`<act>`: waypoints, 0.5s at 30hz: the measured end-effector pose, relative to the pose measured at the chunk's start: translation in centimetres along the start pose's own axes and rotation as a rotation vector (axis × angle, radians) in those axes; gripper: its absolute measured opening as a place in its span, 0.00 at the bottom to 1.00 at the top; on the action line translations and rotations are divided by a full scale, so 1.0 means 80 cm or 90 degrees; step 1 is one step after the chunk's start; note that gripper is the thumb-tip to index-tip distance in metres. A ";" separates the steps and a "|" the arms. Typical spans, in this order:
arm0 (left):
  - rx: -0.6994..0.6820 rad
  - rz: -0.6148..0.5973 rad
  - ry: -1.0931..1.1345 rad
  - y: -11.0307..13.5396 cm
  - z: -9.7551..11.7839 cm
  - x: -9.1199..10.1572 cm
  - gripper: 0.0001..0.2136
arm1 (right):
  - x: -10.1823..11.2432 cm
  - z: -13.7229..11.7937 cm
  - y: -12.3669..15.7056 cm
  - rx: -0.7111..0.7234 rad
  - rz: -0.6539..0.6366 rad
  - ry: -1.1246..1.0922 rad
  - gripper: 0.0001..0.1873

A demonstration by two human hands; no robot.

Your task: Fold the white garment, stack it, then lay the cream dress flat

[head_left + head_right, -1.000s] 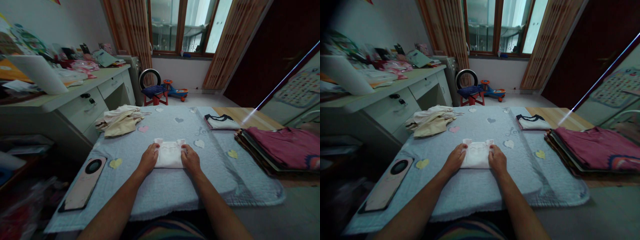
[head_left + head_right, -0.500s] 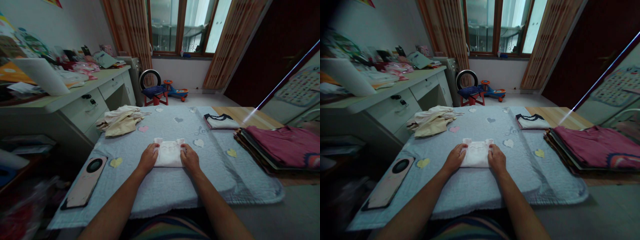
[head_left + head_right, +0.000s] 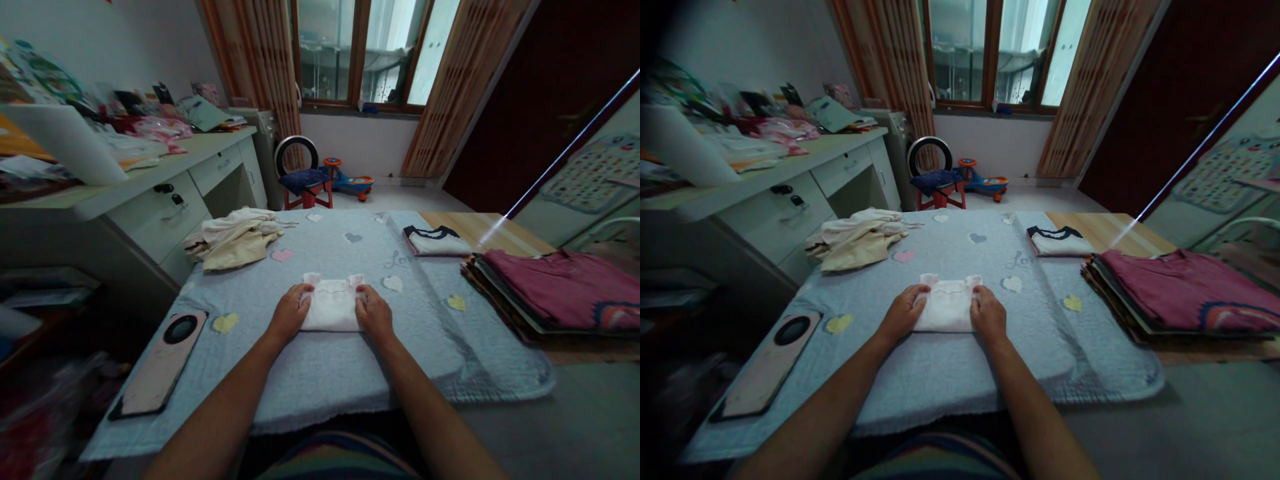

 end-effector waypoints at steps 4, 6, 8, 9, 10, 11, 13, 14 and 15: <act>0.001 -0.004 0.007 -0.001 -0.001 0.002 0.14 | 0.000 -0.002 -0.001 0.004 0.000 0.002 0.16; 0.002 -0.001 0.006 -0.001 -0.002 0.002 0.14 | 0.001 -0.004 -0.001 0.006 0.000 0.004 0.16; 0.000 0.001 0.005 -0.001 -0.001 0.002 0.14 | 0.001 -0.005 -0.001 0.010 0.000 0.004 0.16; -0.001 0.002 0.006 0.000 -0.001 0.002 0.14 | 0.001 -0.005 -0.001 0.013 0.000 0.002 0.16; -0.002 0.003 0.008 0.000 -0.001 0.003 0.14 | 0.001 -0.006 -0.001 0.014 0.000 0.001 0.16; -0.003 0.004 0.009 0.000 -0.001 0.003 0.14 | 0.001 -0.006 -0.001 0.015 0.000 -0.001 0.16; -0.006 0.007 0.010 0.000 0.000 0.003 0.14 | 0.001 -0.005 -0.001 0.016 0.002 -0.005 0.16; -0.007 0.008 0.009 0.000 0.000 0.004 0.14 | 0.001 -0.005 -0.001 0.016 0.003 -0.006 0.16; -0.008 0.007 0.009 0.000 0.000 0.004 0.14 | 0.001 -0.004 -0.001 0.015 0.004 -0.006 0.16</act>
Point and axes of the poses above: each hand's wrist, its own y-axis away from the middle knuckle, its own x-axis out of the back of the hand, z = x × y, the point moved 9 cm from there along -y, towards the middle knuckle, and after that the axes turned 15 degrees about x, right-handed, at the moved point
